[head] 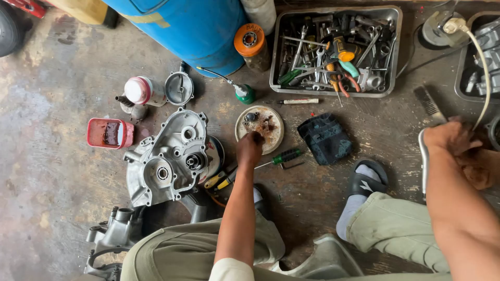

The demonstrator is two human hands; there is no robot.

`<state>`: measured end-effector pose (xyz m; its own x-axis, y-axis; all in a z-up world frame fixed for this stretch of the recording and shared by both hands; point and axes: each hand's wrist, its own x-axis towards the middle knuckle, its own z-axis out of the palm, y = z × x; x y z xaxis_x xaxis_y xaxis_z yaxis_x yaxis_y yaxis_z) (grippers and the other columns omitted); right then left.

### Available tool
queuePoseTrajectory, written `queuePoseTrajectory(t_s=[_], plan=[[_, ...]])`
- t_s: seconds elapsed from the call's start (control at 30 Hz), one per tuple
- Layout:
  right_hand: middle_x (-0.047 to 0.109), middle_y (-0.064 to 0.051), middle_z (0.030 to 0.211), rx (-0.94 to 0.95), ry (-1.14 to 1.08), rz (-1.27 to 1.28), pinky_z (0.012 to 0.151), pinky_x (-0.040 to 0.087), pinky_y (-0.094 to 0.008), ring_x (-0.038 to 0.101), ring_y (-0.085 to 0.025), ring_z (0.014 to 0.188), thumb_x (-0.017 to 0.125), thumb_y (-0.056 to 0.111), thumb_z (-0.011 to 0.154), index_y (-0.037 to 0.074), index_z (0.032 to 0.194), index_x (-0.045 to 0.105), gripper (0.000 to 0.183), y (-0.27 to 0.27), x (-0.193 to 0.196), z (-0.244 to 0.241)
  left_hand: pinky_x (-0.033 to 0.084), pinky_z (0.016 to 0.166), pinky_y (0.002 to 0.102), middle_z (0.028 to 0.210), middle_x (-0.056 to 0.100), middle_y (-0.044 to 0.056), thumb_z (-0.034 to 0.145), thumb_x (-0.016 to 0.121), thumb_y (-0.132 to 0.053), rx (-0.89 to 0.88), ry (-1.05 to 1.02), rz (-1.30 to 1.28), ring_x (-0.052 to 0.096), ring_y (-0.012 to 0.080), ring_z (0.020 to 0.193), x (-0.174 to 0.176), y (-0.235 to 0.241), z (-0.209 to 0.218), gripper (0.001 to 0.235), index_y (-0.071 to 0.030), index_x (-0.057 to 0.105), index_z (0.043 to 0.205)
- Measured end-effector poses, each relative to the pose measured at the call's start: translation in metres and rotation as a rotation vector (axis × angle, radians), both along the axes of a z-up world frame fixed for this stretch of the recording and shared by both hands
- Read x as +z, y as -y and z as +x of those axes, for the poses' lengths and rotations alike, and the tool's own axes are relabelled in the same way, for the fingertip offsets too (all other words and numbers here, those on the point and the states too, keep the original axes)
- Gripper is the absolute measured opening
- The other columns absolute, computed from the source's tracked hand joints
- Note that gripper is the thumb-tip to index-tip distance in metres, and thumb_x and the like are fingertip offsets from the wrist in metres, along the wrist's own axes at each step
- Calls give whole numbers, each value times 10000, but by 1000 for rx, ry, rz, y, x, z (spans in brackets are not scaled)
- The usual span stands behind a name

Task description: The person sits on the floor of a motorcycle repair workshop and cleans small metal engine parts, scrubbing them one at a time with a wire brush and placing them on a plate. They then pick up a wrench and fit it onto one of the cleaned parts.

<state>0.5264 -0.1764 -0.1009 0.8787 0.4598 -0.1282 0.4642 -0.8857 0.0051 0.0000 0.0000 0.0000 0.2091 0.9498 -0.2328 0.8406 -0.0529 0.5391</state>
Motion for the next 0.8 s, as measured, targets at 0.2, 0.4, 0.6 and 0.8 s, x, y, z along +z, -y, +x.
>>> queuePoseTrajectory(t_s=[0.2,0.4,0.6,0.8], plan=[[707,-218,900,-93,-55,289,1140,128,-622,727,-473,884,672,-36,959,-86,1391,327,555,-5,29,-36,529,739,487,943,737,150,806,793,-190,164,-65,97,682,395,845,-52,-4,-41,197,-69,711,938],[497,-197,1086,144,-329,843,545,579,-409,607,-275,744,554,-83,1053,-7,1238,273,344,-49,75,-144,517,713,492,967,742,128,849,760,-246,176,-72,87,678,394,846,-66,-3,-46,210,-76,704,957],[632,-250,799,520,-206,884,595,521,-522,673,-499,740,677,159,979,36,1157,534,259,-87,17,-232,635,759,483,956,628,65,935,760,-268,191,-153,-6,699,305,951,-58,-12,-39,197,-136,637,1015],[658,-189,731,559,-369,842,530,518,-451,695,-403,669,726,184,909,62,1112,563,287,-94,-3,-268,606,828,524,965,655,82,949,745,-340,172,-182,68,687,320,1002,-56,-15,-41,286,-116,632,1086]])
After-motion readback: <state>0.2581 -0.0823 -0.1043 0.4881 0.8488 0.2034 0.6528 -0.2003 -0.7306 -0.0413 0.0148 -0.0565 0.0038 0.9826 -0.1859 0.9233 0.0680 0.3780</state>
